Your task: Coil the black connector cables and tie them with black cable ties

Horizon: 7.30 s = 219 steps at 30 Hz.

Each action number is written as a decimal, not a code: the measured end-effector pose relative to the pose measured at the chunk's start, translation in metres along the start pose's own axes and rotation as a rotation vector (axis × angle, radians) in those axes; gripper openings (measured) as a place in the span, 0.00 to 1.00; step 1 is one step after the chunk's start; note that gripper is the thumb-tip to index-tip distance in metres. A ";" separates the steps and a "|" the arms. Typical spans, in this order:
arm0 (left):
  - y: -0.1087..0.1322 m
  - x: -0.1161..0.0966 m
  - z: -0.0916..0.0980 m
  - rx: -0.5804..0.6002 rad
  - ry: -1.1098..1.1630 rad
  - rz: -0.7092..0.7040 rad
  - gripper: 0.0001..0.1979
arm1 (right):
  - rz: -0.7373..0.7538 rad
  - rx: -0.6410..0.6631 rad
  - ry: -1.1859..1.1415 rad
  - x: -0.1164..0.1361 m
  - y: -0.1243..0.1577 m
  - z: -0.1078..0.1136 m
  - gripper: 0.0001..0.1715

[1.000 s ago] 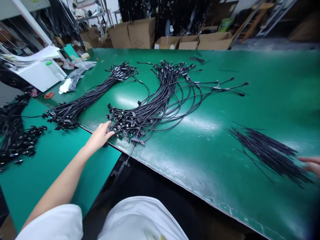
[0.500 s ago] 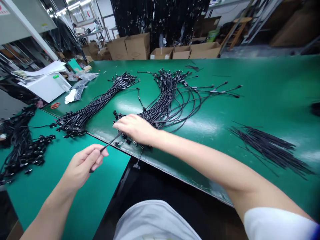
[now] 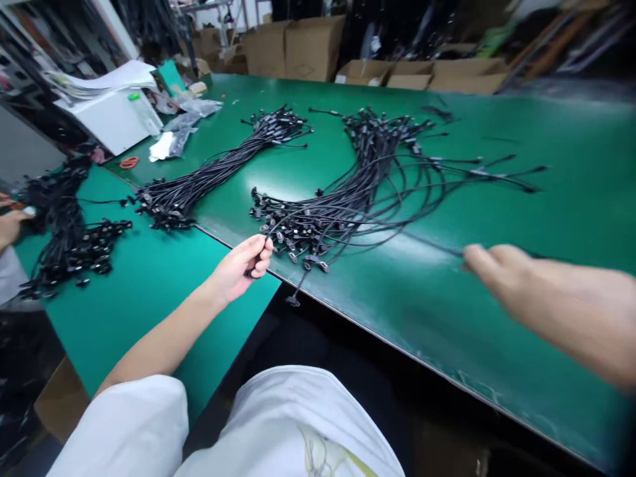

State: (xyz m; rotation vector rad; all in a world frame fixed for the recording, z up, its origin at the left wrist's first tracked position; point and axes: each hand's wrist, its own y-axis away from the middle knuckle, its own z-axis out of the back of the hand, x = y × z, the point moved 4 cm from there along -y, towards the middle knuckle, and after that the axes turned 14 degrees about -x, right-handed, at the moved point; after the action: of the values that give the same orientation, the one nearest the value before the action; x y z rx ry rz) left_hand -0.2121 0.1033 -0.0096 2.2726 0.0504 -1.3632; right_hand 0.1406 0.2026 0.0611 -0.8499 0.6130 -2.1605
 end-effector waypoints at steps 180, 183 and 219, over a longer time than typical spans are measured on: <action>0.017 0.153 -0.113 0.270 -0.563 0.329 0.23 | -0.444 0.148 0.670 -0.278 0.091 0.055 0.14; 0.019 0.153 -0.114 0.300 -0.549 0.319 0.23 | -0.457 0.135 0.664 -0.264 0.101 0.056 0.17; 0.039 0.145 -0.120 0.350 -0.398 0.291 0.21 | -0.598 -0.193 0.742 -0.216 0.175 0.107 0.15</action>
State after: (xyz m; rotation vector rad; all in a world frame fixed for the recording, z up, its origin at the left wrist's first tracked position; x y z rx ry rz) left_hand -0.0300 0.0892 -0.0705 2.1116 -0.6707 -1.7325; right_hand 0.4092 0.2409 -0.0607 -0.3042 1.0374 -3.0276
